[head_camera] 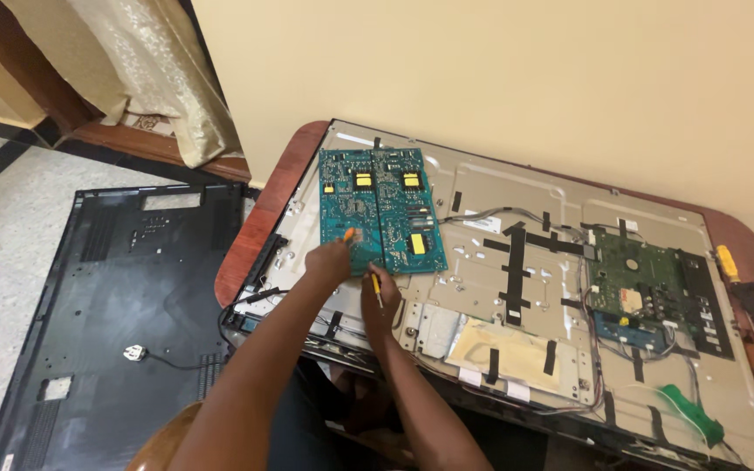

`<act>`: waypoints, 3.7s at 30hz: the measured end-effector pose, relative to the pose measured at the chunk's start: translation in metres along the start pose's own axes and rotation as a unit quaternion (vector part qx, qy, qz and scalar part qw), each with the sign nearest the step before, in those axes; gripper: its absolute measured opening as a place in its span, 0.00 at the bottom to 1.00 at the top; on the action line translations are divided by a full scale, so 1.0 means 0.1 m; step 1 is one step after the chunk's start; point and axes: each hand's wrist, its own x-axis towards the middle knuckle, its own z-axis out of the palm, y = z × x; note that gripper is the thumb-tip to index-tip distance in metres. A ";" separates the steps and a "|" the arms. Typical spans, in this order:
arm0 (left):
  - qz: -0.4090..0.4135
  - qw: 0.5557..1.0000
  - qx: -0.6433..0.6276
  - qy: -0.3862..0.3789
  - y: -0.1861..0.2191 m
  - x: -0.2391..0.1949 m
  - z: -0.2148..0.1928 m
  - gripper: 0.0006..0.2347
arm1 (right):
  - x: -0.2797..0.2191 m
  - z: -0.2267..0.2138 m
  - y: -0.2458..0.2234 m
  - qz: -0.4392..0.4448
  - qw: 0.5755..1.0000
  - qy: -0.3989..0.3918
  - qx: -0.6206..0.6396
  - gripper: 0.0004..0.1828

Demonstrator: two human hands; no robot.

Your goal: The person cleans a green circuit board using a toothbrush and a screwdriver. They scrub the surface of the board and use the screwdriver to scrape or pick at specific areas while the board rests on a disassembled appliance chassis.

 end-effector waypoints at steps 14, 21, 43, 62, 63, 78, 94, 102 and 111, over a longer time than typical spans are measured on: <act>-0.040 0.993 -0.011 -0.114 -0.18 0.08 -0.43 0.15 | -0.01 -0.04 -0.09 0.024 1.000 0.005 0.009 0.15; -0.043 0.992 -0.024 -0.118 -0.02 -0.17 -0.42 0.13 | 0.00 -0.03 -0.17 0.057 0.998 -0.017 0.001 0.20; -0.008 0.984 -0.053 0.169 -0.45 -0.41 0.05 0.29 | 1.18 0.13 0.29 0.035 0.974 -0.218 0.053 0.06; 0.079 0.968 -0.132 0.198 -0.47 -0.46 -0.26 0.23 | 2.00 0.21 0.57 -0.061 0.880 -0.471 0.016 0.07; 0.075 0.967 -0.141 0.197 -0.46 -0.47 -0.27 0.22 | 2.00 0.21 0.57 -0.062 0.878 -0.475 0.018 0.07; 0.062 0.968 -0.142 0.198 -0.44 -0.44 -0.27 0.22 | 1.99 0.26 0.52 -0.156 0.873 -0.459 -0.054 0.09; 0.061 0.972 -0.136 0.181 -0.47 -0.40 -0.32 0.22 | 1.95 0.31 0.76 -0.082 0.888 -0.451 -0.038 0.08; 0.061 0.976 -0.132 0.164 -0.46 -0.40 -0.32 0.23 | 1.97 0.28 0.65 -0.069 0.887 -0.456 -0.033 0.11; 0.069 0.972 -0.124 0.186 -0.50 -0.36 -0.32 0.23 | 2.02 0.36 0.48 -0.120 0.874 -0.470 -0.026 0.08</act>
